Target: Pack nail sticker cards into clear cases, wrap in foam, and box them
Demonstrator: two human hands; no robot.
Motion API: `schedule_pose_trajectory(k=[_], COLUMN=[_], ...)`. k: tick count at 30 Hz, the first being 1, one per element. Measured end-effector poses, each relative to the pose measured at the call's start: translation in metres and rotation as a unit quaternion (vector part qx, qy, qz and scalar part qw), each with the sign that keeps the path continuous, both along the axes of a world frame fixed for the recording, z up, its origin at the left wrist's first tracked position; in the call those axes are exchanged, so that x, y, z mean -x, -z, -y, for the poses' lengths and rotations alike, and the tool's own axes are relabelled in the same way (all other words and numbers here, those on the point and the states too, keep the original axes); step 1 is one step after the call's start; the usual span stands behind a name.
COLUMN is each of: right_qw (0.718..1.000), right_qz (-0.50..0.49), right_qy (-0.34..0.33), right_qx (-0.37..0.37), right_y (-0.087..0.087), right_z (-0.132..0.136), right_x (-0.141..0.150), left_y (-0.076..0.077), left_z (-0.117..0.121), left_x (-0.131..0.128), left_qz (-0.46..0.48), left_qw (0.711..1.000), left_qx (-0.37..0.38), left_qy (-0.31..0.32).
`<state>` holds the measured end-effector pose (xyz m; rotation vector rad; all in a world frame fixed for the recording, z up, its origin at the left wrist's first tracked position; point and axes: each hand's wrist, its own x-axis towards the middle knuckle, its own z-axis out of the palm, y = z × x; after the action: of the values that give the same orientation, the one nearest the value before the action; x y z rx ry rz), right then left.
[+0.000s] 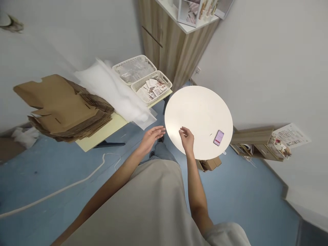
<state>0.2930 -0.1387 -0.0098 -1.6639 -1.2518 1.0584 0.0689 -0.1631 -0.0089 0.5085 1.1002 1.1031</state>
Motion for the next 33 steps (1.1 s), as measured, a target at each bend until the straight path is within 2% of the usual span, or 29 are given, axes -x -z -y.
schedule_pose_trajectory(k=[6,9,12,16,21,24,27,30,33], right_qw=[0.995,0.99,0.976,0.935,0.867,0.832,0.81,0.802,0.805], right_qz=[0.039,0.071,0.143,0.291,0.435,0.483,0.509,0.522,0.522], right_qy=[-0.086,-0.124,-0.159,-0.2,-0.238,-0.262,-0.273,-0.274,-0.273], right_qx=[-0.01,-0.02,-0.03,-0.03,0.042,0.079,0.101,0.093,0.076], right_y=[0.013,0.024,0.038,0.058,0.088,0.107,0.121,0.13,0.131], right_z=[-0.079,-0.128,-0.181,-0.251,-0.321,-0.345,-0.352,-0.35,-0.346], right_x=[0.07,0.106,0.14,0.178,0.215,0.228,0.236,0.238,0.238], left_y=[0.007,0.008,0.007,0.003,0.003,0.007,0.013,0.017,0.018], left_z=[-0.033,-0.064,-0.102,-0.155,-0.21,-0.232,-0.244,-0.248,-0.246], left_x=[0.059,0.086,0.111,0.138,0.159,0.165,0.169,0.173,0.18], left_qz=[-0.003,-0.007,-0.009,-0.015,-0.023,-0.019,-0.011,-0.004,0.001], left_qw=[0.996,0.993,0.989,0.986,0.986,0.987,0.986,0.985,0.985], left_qx=[0.011,0.016,0.018,0.025,0.049,0.065,0.081,0.089,0.088], left_qy=[-0.084,-0.121,-0.144,-0.162,-0.156,-0.148,-0.148,-0.149,-0.148])
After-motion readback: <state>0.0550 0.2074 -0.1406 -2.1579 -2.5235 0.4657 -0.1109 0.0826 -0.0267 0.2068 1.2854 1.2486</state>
